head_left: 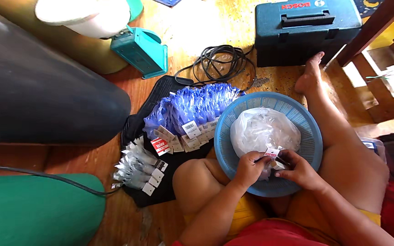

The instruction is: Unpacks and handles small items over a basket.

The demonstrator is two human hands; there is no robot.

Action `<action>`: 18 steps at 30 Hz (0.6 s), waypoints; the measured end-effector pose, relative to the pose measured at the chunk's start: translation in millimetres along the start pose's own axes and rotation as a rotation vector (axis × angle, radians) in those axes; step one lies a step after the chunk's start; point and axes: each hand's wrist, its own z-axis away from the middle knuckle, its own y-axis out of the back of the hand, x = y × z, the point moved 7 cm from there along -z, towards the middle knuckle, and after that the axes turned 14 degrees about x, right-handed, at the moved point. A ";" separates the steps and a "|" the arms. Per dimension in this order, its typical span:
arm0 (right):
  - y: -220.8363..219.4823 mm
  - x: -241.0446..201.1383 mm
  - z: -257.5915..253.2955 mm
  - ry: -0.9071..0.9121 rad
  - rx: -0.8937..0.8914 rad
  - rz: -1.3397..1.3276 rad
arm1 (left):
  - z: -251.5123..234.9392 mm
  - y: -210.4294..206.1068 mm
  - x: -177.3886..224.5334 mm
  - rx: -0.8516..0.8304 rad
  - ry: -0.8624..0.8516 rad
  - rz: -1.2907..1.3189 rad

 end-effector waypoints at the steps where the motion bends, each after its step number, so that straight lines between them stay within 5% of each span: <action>1: 0.2 0.2 0.0 0.001 0.001 0.008 | -0.3 0.1 0.1 -0.010 -0.001 0.006; 18: 4.0 -1.0 -3.3 0.115 0.007 0.055 | 1.0 0.6 2.5 -0.029 -0.012 0.082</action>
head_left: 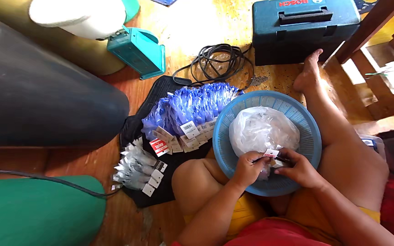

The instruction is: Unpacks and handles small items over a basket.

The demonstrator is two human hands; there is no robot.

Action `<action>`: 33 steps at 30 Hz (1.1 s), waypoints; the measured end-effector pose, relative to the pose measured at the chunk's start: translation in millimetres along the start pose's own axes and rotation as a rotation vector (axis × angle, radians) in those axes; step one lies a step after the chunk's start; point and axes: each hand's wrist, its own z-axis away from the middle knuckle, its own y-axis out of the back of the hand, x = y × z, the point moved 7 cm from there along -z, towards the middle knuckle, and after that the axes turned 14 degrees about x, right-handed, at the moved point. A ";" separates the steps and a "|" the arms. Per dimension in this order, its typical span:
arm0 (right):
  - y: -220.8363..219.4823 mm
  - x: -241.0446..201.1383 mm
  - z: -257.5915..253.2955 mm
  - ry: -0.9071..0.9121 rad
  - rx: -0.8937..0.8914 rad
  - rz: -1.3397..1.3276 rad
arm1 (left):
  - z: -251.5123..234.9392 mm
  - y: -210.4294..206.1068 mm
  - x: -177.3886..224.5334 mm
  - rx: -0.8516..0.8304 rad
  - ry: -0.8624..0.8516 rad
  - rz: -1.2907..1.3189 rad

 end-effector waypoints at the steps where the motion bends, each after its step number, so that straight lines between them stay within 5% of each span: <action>1: 0.1 -0.2 -0.2 0.006 0.009 0.011 | 0.2 -0.3 -0.8 0.000 0.001 -0.002; 18: -3.6 -6.2 0.2 0.116 0.075 0.109 | 6.1 -9.3 7.2 -0.070 -0.106 -0.153; 24: -4.6 -7.8 0.3 0.067 0.142 0.127 | 3.2 -3.7 -1.7 -0.018 0.109 -0.058; 33: -4.3 -7.4 6.3 0.092 0.114 0.127 | -3.9 7.1 -2.1 0.134 0.177 -0.061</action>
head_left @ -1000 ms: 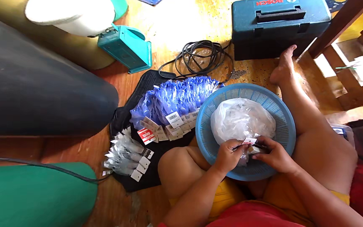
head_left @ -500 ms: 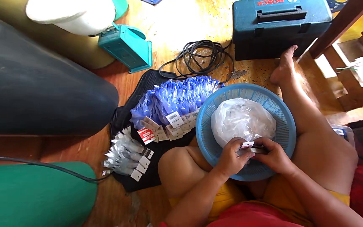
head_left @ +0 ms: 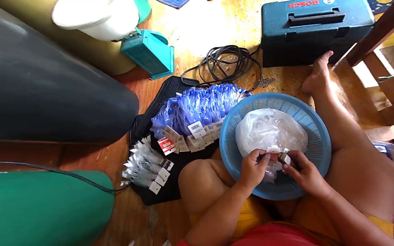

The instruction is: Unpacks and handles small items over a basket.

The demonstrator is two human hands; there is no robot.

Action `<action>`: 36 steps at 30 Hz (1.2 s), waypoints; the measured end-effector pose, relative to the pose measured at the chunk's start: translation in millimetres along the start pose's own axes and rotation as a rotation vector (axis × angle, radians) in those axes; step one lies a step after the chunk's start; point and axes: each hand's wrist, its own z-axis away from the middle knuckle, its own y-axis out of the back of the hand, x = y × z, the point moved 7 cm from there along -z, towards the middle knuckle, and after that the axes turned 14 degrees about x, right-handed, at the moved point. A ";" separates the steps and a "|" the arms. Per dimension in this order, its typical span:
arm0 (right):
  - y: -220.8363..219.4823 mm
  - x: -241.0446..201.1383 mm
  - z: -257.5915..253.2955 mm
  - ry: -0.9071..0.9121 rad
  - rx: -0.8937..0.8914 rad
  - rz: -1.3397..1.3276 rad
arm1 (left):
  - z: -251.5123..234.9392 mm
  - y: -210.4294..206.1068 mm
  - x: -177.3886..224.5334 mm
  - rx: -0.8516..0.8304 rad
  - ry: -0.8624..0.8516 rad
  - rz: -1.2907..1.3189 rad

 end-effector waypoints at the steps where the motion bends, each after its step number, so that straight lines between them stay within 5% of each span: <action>1: -0.6 0.3 -0.1 -0.011 -0.025 -0.017 | -0.6 0.8 -0.1 0.013 -0.006 -0.002; 11: -4.7 2.6 -3.6 -0.130 -0.069 0.011 | 6.3 -3.1 2.1 -0.022 -0.067 0.019; 30: -2.4 1.0 -5.2 0.010 0.000 0.097 | 8.8 -7.2 6.1 -0.031 -0.246 -0.011; 36: 0.5 1.5 -5.8 0.023 0.027 0.118 | 8.1 -9.7 4.0 -0.103 -0.171 0.031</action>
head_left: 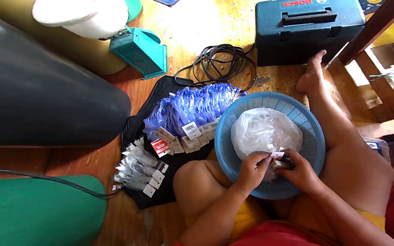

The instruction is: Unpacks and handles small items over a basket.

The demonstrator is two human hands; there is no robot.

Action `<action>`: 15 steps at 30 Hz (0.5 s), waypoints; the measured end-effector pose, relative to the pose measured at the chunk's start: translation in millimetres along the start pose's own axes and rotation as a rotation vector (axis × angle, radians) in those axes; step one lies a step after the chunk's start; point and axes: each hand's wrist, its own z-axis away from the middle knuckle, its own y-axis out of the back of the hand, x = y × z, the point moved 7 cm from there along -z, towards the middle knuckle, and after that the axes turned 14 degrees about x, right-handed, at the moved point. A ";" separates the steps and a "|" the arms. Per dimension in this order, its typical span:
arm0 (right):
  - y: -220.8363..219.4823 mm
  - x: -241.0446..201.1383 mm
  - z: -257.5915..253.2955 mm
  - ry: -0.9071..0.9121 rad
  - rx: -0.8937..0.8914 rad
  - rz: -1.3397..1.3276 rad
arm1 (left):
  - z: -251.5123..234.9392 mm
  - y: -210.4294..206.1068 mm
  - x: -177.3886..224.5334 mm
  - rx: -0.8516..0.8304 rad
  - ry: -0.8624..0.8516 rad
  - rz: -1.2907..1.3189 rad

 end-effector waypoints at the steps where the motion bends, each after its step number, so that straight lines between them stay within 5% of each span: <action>1: 0.6 0.0 -0.2 0.000 0.002 -0.001 | 0.2 -2.0 -0.6 -0.044 0.035 0.025; 15: 0.2 -5.6 1.9 0.027 0.018 0.024 | 1.9 -5.2 -0.5 -0.103 0.037 -0.014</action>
